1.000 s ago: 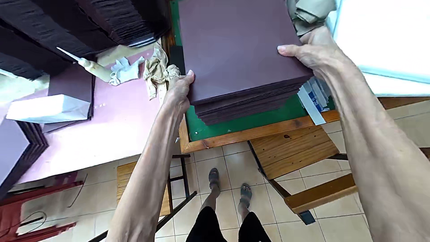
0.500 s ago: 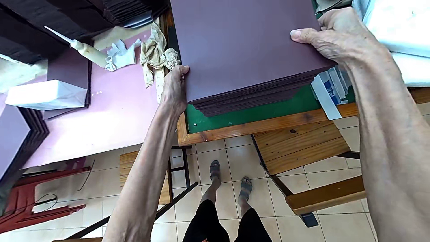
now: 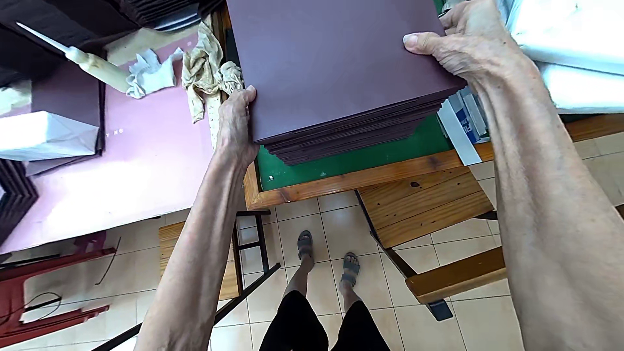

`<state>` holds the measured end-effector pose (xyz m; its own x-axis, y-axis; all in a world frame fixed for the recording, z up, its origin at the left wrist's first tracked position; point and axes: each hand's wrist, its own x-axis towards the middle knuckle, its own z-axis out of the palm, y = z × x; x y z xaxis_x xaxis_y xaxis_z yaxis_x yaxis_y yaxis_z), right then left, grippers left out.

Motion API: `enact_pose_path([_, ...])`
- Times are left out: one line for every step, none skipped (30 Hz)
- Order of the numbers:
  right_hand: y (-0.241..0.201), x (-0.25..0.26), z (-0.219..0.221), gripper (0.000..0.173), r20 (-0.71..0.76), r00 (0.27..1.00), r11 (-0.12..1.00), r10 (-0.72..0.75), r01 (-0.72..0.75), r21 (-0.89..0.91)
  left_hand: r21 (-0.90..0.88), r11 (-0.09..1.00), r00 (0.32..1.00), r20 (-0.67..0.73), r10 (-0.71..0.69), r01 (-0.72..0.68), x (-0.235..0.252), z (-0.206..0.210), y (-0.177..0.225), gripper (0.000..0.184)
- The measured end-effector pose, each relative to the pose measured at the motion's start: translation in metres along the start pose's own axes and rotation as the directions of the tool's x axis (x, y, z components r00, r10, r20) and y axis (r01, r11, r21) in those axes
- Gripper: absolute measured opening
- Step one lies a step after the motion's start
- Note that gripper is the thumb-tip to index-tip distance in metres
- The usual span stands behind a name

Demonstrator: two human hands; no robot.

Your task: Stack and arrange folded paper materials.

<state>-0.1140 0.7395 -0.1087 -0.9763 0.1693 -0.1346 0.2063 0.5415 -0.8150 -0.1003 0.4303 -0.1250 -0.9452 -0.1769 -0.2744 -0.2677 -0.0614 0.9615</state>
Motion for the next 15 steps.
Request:
enact_pose_path([0.001, 0.001, 0.000, 0.037, -0.002, 1.000, 1.000, -0.001, 0.001, 0.006, -0.002, 1.000, 1.000, 0.006, 0.011, -0.011, 0.000, 0.000, -0.001, 0.016])
enact_pose_path([0.002, 0.003, 0.000, 0.037, -0.003, 1.000, 1.000, 0.004, -0.004, 0.007, -0.007, 1.000, 1.000, 0.012, 0.019, -0.019, 0.000, -0.001, -0.002, 0.017])
enact_pose_path([0.002, 0.003, 0.000, 0.039, -0.003, 1.000, 1.000, 0.016, -0.016, 0.006, -0.012, 1.000, 1.000, 0.015, 0.026, -0.026, 0.001, -0.001, -0.003, 0.017])
enact_pose_path([0.002, 0.003, 0.000, 0.041, -0.003, 1.000, 1.000, 0.029, -0.029, 0.005, -0.013, 0.999, 0.999, 0.011, 0.037, -0.036, 0.001, -0.001, -0.004, 0.017])
enact_pose_path([0.002, 0.002, 0.001, 0.041, -0.009, 0.999, 0.999, 0.037, -0.037, 0.010, -0.010, 0.999, 0.999, 0.009, 0.043, -0.043, 0.002, -0.002, -0.005, 0.017])
enact_pose_path([0.002, 0.002, 0.002, 0.041, -0.018, 0.999, 0.999, 0.036, -0.035, 0.014, -0.009, 0.999, 0.999, 0.010, 0.049, -0.049, 0.002, -0.002, -0.006, 0.017])
enact_pose_path([0.002, 0.001, 0.001, 0.043, -0.018, 0.999, 0.999, 0.034, -0.034, 0.018, -0.011, 0.998, 0.999, 0.009, 0.054, -0.054, 0.003, -0.002, -0.007, 0.017])
enact_pose_path([0.003, 0.001, 0.000, 0.042, -0.025, 0.999, 0.999, 0.025, -0.024, 0.021, -0.012, 0.998, 0.998, 0.007, 0.061, -0.060, 0.003, -0.001, -0.008, 0.016])
enact_pose_path([0.004, 0.001, 0.001, 0.039, -0.032, 0.999, 1.000, 0.011, -0.010, 0.024, -0.006, 0.998, 0.998, 0.003, 0.067, -0.067, 0.003, -0.001, -0.009, 0.017])
enact_pose_path([0.004, 0.001, 0.001, 0.036, -0.031, 0.999, 1.000, 0.007, -0.006, 0.029, -0.005, 0.997, 0.997, 0.002, 0.071, -0.071, 0.002, -0.001, -0.009, 0.016])
enact_pose_path([0.004, 0.001, 0.001, 0.035, -0.032, 0.999, 0.999, 0.015, -0.014, 0.034, -0.007, 0.997, 0.997, 0.001, 0.079, -0.079, 0.003, -0.001, -0.010, 0.016])
enact_pose_path([0.003, 0.001, 0.001, 0.032, -0.040, 0.999, 0.999, 0.023, -0.022, 0.039, -0.008, 0.996, 0.996, 0.003, 0.089, -0.089, 0.003, -0.001, -0.011, 0.016])
enact_pose_path([0.003, 0.000, 0.002, 0.028, -0.061, 0.998, 0.999, 0.027, -0.024, 0.046, -0.007, 0.995, 0.995, 0.002, 0.100, -0.099, 0.003, -0.001, -0.012, 0.016])
enact_pose_path([0.004, 0.001, 0.002, 0.025, -0.076, 0.997, 0.998, 0.024, -0.020, 0.052, -0.009, 0.994, 0.994, -0.002, 0.110, -0.110, 0.002, 0.000, -0.013, 0.016])
enact_pose_path([0.005, 0.001, 0.003, 0.024, -0.088, 0.996, 0.998, 0.019, -0.013, 0.068, -0.009, 0.993, 0.993, -0.006, 0.119, -0.119, 0.002, 0.000, -0.013, 0.015])
